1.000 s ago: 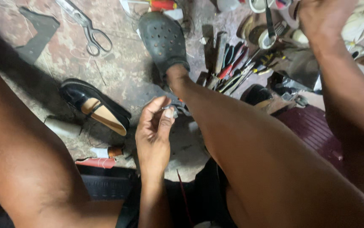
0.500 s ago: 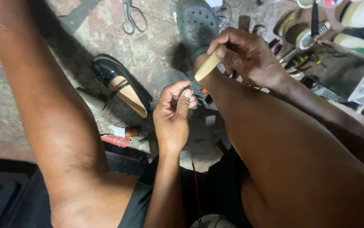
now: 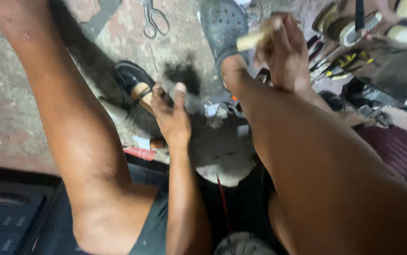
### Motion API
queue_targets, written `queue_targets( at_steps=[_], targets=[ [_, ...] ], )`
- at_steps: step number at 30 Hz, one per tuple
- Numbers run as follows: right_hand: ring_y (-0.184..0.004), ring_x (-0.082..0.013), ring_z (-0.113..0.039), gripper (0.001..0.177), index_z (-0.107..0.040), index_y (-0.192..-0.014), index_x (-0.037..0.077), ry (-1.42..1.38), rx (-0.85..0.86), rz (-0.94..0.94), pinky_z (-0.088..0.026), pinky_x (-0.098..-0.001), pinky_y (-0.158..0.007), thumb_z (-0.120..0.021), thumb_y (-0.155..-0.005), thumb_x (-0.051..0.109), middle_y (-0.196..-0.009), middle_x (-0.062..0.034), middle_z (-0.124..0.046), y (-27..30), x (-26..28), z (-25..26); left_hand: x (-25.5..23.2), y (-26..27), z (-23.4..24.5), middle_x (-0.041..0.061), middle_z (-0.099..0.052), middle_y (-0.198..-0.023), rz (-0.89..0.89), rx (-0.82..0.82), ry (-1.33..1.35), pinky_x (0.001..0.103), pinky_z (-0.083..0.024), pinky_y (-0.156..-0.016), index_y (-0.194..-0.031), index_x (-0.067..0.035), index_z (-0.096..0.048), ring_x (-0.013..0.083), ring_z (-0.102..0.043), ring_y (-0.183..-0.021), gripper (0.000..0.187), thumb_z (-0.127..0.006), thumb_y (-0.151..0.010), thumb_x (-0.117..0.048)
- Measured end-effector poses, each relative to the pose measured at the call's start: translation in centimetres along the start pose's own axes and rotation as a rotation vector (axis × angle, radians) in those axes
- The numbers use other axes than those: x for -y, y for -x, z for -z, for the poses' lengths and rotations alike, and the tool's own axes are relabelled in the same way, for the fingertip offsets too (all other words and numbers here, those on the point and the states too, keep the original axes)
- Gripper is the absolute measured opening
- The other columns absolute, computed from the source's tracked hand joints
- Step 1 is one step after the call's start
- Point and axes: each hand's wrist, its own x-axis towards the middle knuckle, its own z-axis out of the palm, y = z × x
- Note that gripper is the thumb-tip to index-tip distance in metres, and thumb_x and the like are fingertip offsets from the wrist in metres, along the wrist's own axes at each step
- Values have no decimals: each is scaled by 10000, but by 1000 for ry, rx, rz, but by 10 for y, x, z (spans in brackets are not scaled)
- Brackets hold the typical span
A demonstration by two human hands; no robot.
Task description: The person holds a black shoe and uses a small pointed tool to scrape and clean the seam between the sole and the upper. They repeatedly rotate the shoe to access different edges and continue scraping along the perimeter.
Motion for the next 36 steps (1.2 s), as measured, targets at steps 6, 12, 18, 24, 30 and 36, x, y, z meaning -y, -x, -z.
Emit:
queue_targets(
  at_steps=[6, 12, 18, 24, 30, 36],
  targets=[
    [-830, -175, -639, 69, -540, -1125, 65, -238, 73, -148, -547, -328, -736, -579, -1104, 118, -1039, -131, -657, -8, -5, 4, 49, -2, -8, 225, -594, -1207, 355, -230, -484, 447, -464, -1007, -1151, 12, -549, 370, -603, -1124, 677, -800, -814, -519],
    [-881, -186, -648, 158, -563, -1198, 47, -361, 112, -132, -543, -327, -822, -650, -1073, 91, -1105, -136, -659, 26, 26, 13, 123, -18, 9, 220, -720, -1051, 247, -285, -548, 461, -537, -879, -1075, -8, -581, 379, -700, -957, 538, -800, -805, -418],
    [-890, -199, -647, 460, -559, -1450, 16, -342, 153, -119, -541, -330, -819, -689, -1022, 122, -1084, -94, -637, 87, 69, 52, 141, -37, 11, 204, -722, -939, -42, -408, -633, 447, -552, -766, -953, 18, -661, 360, -711, -843, 439, -868, -779, -327],
    [-910, -188, -642, 512, -571, -1368, 19, -515, 335, 36, -558, -327, -852, -693, -961, 303, -1123, -100, -653, 158, 110, 75, 11, 5, 28, -3, -595, -753, 132, 22, 476, 273, -396, -525, -871, -62, -587, 89, -477, -603, 235, -739, -994, -193],
    [-753, -154, -557, 220, -545, -1137, 1, -435, 159, 218, -510, -308, -696, -578, -1172, 216, -924, -92, -576, 240, 156, 58, -135, 145, 90, -61, -556, -792, -282, 52, 220, 214, -490, -600, -962, -85, -661, 23, -514, -682, 146, -688, -1012, -219],
    [-719, -198, -623, 126, -541, -1085, 25, -233, 267, 497, -525, -284, -565, -576, -1095, 145, -957, -152, -628, 300, 199, -16, -188, 267, 151, -40, -517, -917, -619, 67, 287, 202, -350, -675, -998, -28, -636, 43, -403, -754, 141, -709, -1040, -141]
  ],
)
